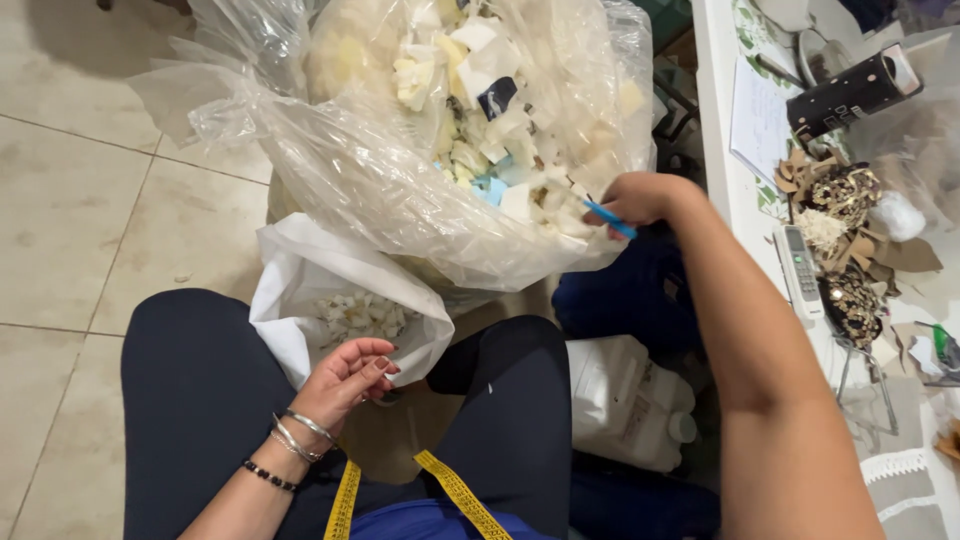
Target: Cutting foam pieces with scissors and placing them into a bag
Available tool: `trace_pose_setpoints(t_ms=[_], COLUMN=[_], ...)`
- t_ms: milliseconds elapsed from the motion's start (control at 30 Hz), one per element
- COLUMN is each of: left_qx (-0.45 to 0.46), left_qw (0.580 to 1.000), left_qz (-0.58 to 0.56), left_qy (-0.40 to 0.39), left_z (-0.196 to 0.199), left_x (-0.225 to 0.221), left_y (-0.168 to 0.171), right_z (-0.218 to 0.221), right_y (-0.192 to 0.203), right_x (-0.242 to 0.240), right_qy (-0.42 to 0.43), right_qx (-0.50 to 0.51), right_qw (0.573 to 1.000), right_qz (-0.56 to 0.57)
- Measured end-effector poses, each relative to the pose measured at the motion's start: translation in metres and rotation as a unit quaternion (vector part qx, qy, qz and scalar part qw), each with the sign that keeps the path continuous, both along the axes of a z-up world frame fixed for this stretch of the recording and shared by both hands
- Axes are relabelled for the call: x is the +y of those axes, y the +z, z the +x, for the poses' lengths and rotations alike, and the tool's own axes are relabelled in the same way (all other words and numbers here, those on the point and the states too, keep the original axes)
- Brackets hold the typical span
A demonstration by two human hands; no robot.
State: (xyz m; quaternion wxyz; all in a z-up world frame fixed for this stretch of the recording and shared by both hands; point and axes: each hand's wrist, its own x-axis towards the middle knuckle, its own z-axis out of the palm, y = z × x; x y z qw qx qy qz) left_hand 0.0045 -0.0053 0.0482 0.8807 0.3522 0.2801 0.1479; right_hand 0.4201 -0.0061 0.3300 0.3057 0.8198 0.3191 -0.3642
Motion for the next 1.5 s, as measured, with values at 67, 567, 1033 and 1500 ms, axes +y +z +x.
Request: trace_pose_setpoints(t_ms=[67, 567, 1033, 1500], left_qx=[0.028, -0.02, 0.093, 0.165], left_qw=[1.0, 0.993, 0.972, 0.977], left_qz=[0.006, -0.113, 0.048, 0.08], left_qy=[-0.005, 0.022, 0.211, 0.106], left_z=[0.001, -0.014, -0.007, -0.011], left_x=[-0.001, 0.008, 0.01, 0.005], left_y=[0.005, 0.019, -0.032, -0.084], right_z=[-0.012, -0.173, -0.216, -0.243], right_y=[0.031, -0.072, -0.169, -0.22], right_x=[-0.016, -0.196, -0.175, -0.144], right_qy=[0.0, 0.007, -0.027, -0.028], right_qx=[0.007, 0.202, 0.272, 0.362], right_qw=[0.996, 0.88, 0.919, 0.877], right_qz=[0.088, 0.43, 0.284, 0.315])
